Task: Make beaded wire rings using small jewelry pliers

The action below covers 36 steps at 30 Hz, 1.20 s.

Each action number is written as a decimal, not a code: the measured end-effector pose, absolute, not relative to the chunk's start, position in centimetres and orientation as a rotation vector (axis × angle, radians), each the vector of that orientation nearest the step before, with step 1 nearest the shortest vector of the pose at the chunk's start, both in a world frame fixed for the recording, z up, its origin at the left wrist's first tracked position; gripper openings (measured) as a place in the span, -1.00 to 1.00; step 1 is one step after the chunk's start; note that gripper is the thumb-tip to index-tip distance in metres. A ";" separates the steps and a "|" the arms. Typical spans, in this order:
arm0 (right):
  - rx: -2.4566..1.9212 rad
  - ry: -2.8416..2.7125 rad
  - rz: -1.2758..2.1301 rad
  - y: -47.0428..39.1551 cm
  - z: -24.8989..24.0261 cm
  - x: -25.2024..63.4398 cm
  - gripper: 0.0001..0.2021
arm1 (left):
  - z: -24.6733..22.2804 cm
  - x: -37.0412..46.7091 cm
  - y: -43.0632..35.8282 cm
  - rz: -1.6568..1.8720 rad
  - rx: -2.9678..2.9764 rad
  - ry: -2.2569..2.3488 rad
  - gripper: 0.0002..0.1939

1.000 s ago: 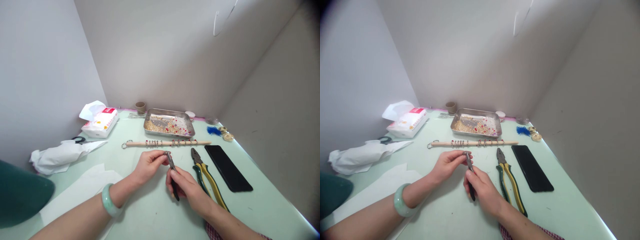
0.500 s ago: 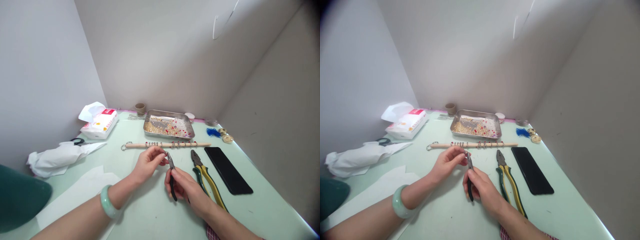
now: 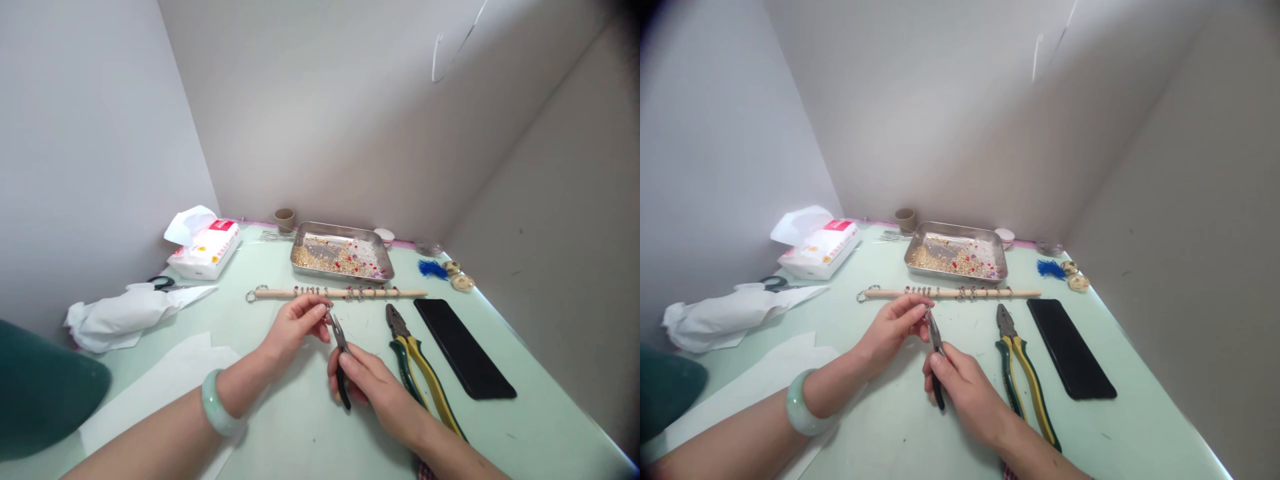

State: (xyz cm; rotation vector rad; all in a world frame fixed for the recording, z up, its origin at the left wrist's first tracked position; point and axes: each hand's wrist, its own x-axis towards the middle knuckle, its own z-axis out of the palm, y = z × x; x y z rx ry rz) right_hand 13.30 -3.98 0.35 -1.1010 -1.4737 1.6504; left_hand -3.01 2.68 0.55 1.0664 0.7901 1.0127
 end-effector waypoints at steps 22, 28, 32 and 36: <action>-1.380 -1.961 1.081 -4.0 0.6 13.4 -0.71 | 0.2 -3.1 2.6 0.882 1.003 0.634 -0.76; -1.513 -2.097 0.754 -4.1 0.2 13.4 -0.74 | 0.1 -3.3 2.7 0.845 0.985 0.633 -0.76; -1.523 -2.122 0.658 -4.2 0.3 13.3 -0.75 | 0.1 -3.2 2.6 0.804 0.962 0.624 -0.71; -1.539 -2.087 0.720 -4.1 0.5 13.3 -0.74 | 0.4 -3.0 2.4 0.798 0.959 0.639 -0.65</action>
